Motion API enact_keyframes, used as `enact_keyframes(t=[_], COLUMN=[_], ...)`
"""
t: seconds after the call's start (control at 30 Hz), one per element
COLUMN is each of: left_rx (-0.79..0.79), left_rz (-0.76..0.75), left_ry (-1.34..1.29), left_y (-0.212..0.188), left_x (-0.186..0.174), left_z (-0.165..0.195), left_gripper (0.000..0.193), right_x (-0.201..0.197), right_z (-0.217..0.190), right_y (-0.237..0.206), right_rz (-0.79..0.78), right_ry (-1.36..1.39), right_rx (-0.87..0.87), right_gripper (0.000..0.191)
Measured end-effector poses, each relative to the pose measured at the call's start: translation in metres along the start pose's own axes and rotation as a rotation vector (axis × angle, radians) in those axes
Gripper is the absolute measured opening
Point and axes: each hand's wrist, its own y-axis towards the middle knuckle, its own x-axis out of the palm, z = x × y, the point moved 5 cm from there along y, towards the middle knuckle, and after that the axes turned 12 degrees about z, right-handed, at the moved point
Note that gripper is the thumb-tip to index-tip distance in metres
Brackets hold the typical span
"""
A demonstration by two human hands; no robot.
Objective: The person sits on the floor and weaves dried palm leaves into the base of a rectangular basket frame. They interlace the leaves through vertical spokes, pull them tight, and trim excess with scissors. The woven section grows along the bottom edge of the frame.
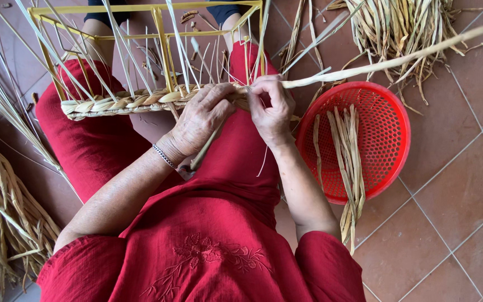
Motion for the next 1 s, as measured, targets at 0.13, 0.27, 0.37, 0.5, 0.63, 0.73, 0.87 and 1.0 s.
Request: enact_keyframes(t=[0.13, 0.27, 0.37, 0.5, 0.63, 0.73, 0.87, 1.0], left_rx=[-0.088, -0.309, -0.258, -0.223, -0.215, -0.179, -0.203, -0.130], left_rz=[-0.011, -0.016, -0.034, 0.011, -0.025, -0.003, 0.019, 0.007], left_ry=[0.006, -0.098, -0.051, -0.032, 0.035, 0.028, 0.023, 0.133], left_y=[0.006, 0.011, 0.015, 0.011, 0.008, 0.008, 0.010, 0.009], left_x=[0.008, 0.013, 0.010, 0.002, 0.004, 0.004, 0.005, 0.008], left_z=[-0.009, -0.020, -0.020, -0.011, -0.007, -0.004, -0.002, 0.006], left_gripper=[0.018, 0.017, 0.021, 0.020, 0.019, 0.018, 0.030, 0.025], right_x=[0.003, -0.008, -0.016, -0.009, -0.003, -0.004, -0.007, -0.003], right_z=[0.011, -0.005, -0.015, -0.013, -0.006, -0.002, -0.002, -0.001], right_y=[-0.002, 0.000, 0.002, 0.004, 0.005, 0.005, 0.005, 0.005], right_rz=[0.010, 0.019, -0.048, -0.099, -0.061, -0.077, -0.086, -0.087], right_ry=[-0.010, -0.064, -0.104, -0.028, -0.046, 0.001, -0.014, -0.025], right_rx=[0.133, 0.022, 0.044, 0.178, 0.130, 0.159, 0.165, 0.191], right_gripper=[0.025, 0.025, 0.030, 0.027, 0.018, 0.015, 0.014, 0.020])
